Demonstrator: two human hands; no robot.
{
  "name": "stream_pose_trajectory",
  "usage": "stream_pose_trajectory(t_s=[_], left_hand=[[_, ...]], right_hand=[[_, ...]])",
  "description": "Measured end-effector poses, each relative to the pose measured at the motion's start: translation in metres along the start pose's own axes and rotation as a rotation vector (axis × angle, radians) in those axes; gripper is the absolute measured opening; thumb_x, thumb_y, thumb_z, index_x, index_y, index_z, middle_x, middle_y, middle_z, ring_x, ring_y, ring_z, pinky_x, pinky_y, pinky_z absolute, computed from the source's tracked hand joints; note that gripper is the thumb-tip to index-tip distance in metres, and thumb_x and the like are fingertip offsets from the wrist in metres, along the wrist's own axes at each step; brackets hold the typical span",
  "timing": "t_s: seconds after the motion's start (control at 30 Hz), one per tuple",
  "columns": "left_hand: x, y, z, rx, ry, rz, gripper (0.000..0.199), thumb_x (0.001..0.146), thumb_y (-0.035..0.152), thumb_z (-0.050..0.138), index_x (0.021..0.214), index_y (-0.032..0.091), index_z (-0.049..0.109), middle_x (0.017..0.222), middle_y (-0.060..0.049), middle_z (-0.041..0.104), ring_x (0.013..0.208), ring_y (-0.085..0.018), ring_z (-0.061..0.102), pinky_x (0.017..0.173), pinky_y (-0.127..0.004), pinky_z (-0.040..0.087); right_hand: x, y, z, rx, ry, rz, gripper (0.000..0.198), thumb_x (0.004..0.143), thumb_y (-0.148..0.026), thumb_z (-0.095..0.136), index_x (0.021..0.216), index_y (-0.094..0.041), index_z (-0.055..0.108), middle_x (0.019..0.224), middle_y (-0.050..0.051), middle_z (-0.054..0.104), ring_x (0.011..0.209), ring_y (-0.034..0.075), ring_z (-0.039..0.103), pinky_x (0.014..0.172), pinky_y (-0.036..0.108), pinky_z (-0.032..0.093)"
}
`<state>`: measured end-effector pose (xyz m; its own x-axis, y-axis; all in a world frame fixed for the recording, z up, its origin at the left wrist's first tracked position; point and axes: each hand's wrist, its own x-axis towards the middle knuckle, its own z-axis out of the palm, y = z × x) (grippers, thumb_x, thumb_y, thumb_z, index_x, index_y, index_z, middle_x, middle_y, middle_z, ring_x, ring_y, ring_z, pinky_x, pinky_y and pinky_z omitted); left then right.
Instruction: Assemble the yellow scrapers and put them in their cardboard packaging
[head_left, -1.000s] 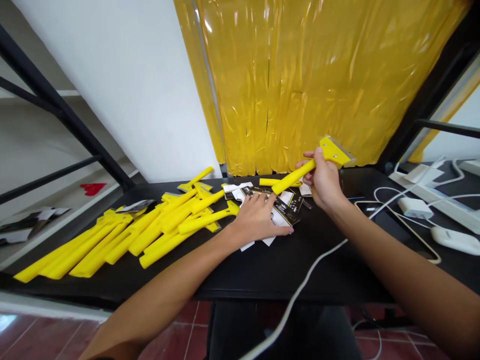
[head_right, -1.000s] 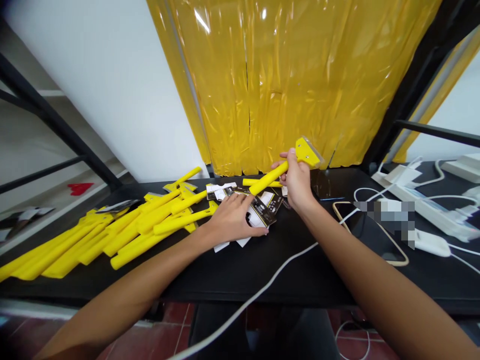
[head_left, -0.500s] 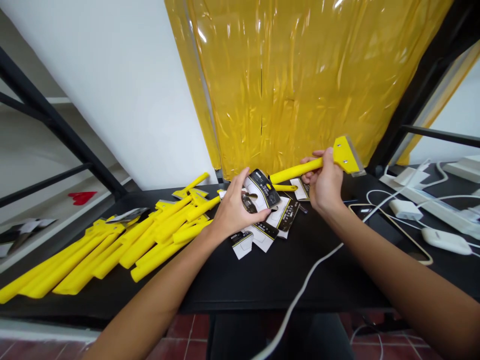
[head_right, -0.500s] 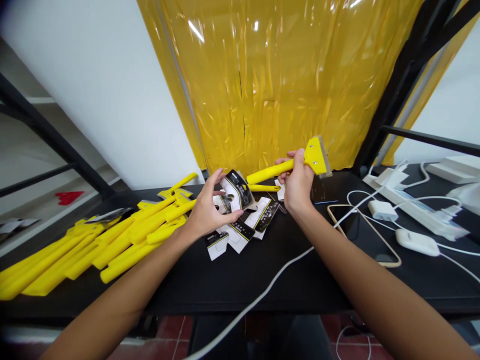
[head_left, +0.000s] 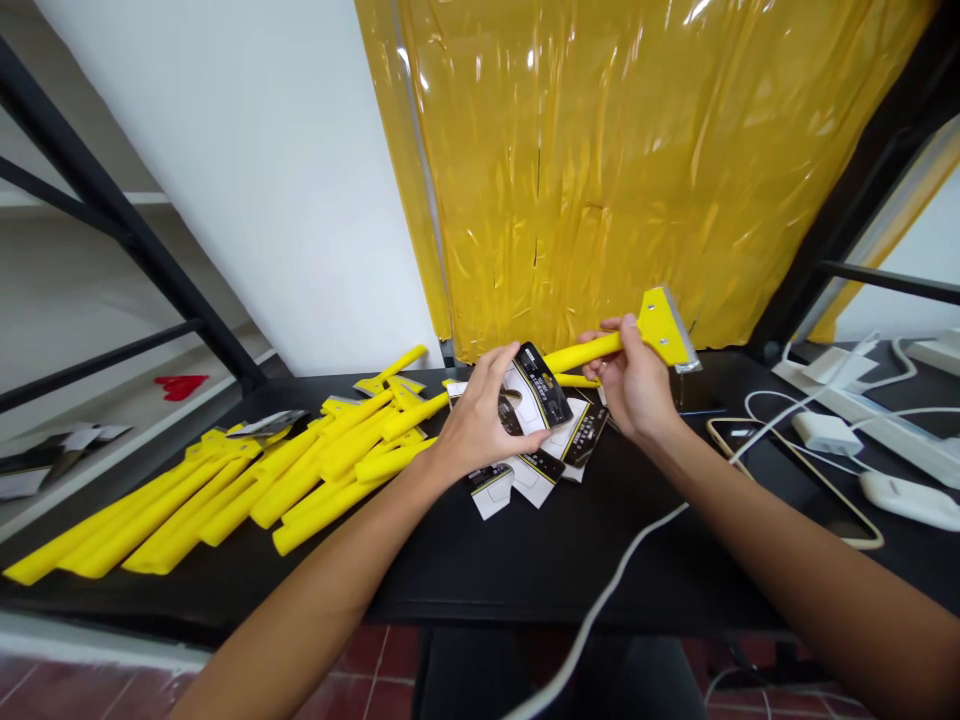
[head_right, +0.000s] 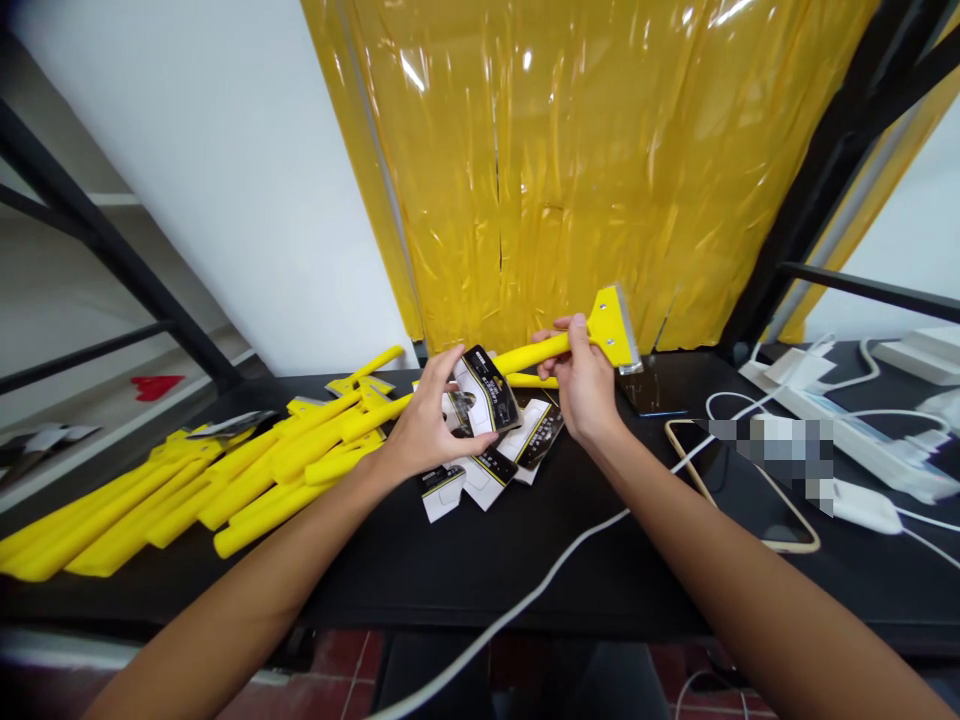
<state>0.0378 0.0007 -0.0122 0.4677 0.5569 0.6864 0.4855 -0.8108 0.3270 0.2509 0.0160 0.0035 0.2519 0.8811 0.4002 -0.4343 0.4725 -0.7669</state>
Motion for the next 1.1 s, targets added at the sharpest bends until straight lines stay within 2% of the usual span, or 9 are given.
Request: stream_pose_trajectory(t_s=[0.17,0.3,0.4,0.5,0.63,0.8,0.87,0.97,1.1], left_hand=[[0.001,-0.003,-0.001,-0.023,0.029,-0.01,0.108,0.069,0.047,0.083,0.156,0.026,0.022,0.157,-0.016,0.034,0.144,-0.036,0.035,0.116,-0.054,0.035],[0.001,-0.011,0.001,-0.11,0.064,-0.135,0.113,0.064,0.056,0.086,0.155,0.028,0.025,0.159,-0.016,0.034,0.145,-0.036,0.035,0.117,-0.053,0.032],[0.0,-0.015,0.007,-0.216,0.134,-0.234,0.086,0.082,0.057,0.07,0.153,0.028,0.03,0.16,-0.014,0.033,0.148,-0.032,0.031,0.118,-0.05,0.031],[0.001,-0.012,0.013,-0.26,0.295,-0.311,0.055,0.097,0.05,0.053,0.145,0.026,0.042,0.16,-0.012,0.034,0.15,-0.027,0.028,0.121,-0.046,0.026],[0.004,-0.004,0.017,-0.415,0.421,-0.483,0.048,0.093,0.046,0.061,0.135,0.025,0.05,0.145,-0.011,0.053,0.135,-0.027,0.049,0.113,-0.044,0.039],[0.005,-0.003,0.015,-0.821,0.372,-0.681,0.063,0.083,0.043,0.074,0.138,0.029,0.05,0.118,-0.007,0.069,0.103,-0.025,0.068,0.092,-0.042,0.054],[0.006,-0.006,0.013,-0.985,0.385,-0.743,0.071,0.076,0.041,0.081,0.138,0.028,0.049,0.103,-0.005,0.072,0.086,-0.021,0.071,0.083,-0.038,0.057],[0.01,-0.014,0.009,-1.082,0.53,-0.789,0.077,0.065,0.034,0.089,0.132,0.025,0.051,0.09,-0.001,0.072,0.074,-0.017,0.07,0.076,-0.033,0.057],[0.015,-0.025,0.001,-1.115,0.659,-0.772,0.07,0.06,0.026,0.093,0.118,0.022,0.055,0.091,-0.002,0.074,0.076,-0.017,0.071,0.079,-0.034,0.058]], right_hand=[[-0.008,0.008,0.004,0.024,-0.08,0.146,0.035,0.082,-0.057,0.069,0.09,-0.025,0.059,0.088,0.002,0.07,0.064,0.013,0.057,0.058,0.027,0.049],[-0.014,0.016,0.006,0.113,-0.123,0.271,0.029,0.083,-0.051,0.071,0.089,-0.024,0.061,0.094,0.002,0.072,0.065,0.013,0.057,0.063,0.027,0.052],[-0.017,0.022,0.007,0.161,-0.132,0.362,0.026,0.084,-0.047,0.072,0.087,-0.024,0.061,0.096,0.002,0.072,0.065,0.012,0.059,0.068,0.028,0.055],[-0.019,0.026,0.009,0.222,-0.123,0.412,0.025,0.083,-0.046,0.073,0.086,-0.024,0.063,0.088,0.0,0.069,0.066,0.013,0.06,0.07,0.028,0.056],[-0.021,0.027,0.011,0.25,-0.159,0.382,0.024,0.08,-0.043,0.077,0.088,-0.025,0.065,0.086,-0.002,0.066,0.069,0.011,0.06,0.071,0.025,0.056],[-0.025,0.029,0.014,0.165,-0.19,0.268,0.024,0.079,-0.041,0.078,0.094,-0.027,0.066,0.094,-0.002,0.066,0.075,0.012,0.062,0.074,0.028,0.057],[-0.025,0.028,0.015,0.146,-0.217,0.272,0.026,0.077,-0.036,0.08,0.098,-0.028,0.067,0.093,-0.003,0.067,0.078,0.013,0.064,0.081,0.031,0.057],[-0.022,0.023,0.014,0.175,-0.243,0.292,0.025,0.078,-0.04,0.078,0.095,-0.025,0.067,0.095,0.0,0.07,0.089,0.017,0.069,0.091,0.036,0.057],[-0.011,0.018,0.007,0.107,-0.144,0.211,0.029,0.085,-0.051,0.069,0.094,-0.023,0.065,0.09,0.004,0.073,0.085,0.019,0.071,0.08,0.036,0.061]])
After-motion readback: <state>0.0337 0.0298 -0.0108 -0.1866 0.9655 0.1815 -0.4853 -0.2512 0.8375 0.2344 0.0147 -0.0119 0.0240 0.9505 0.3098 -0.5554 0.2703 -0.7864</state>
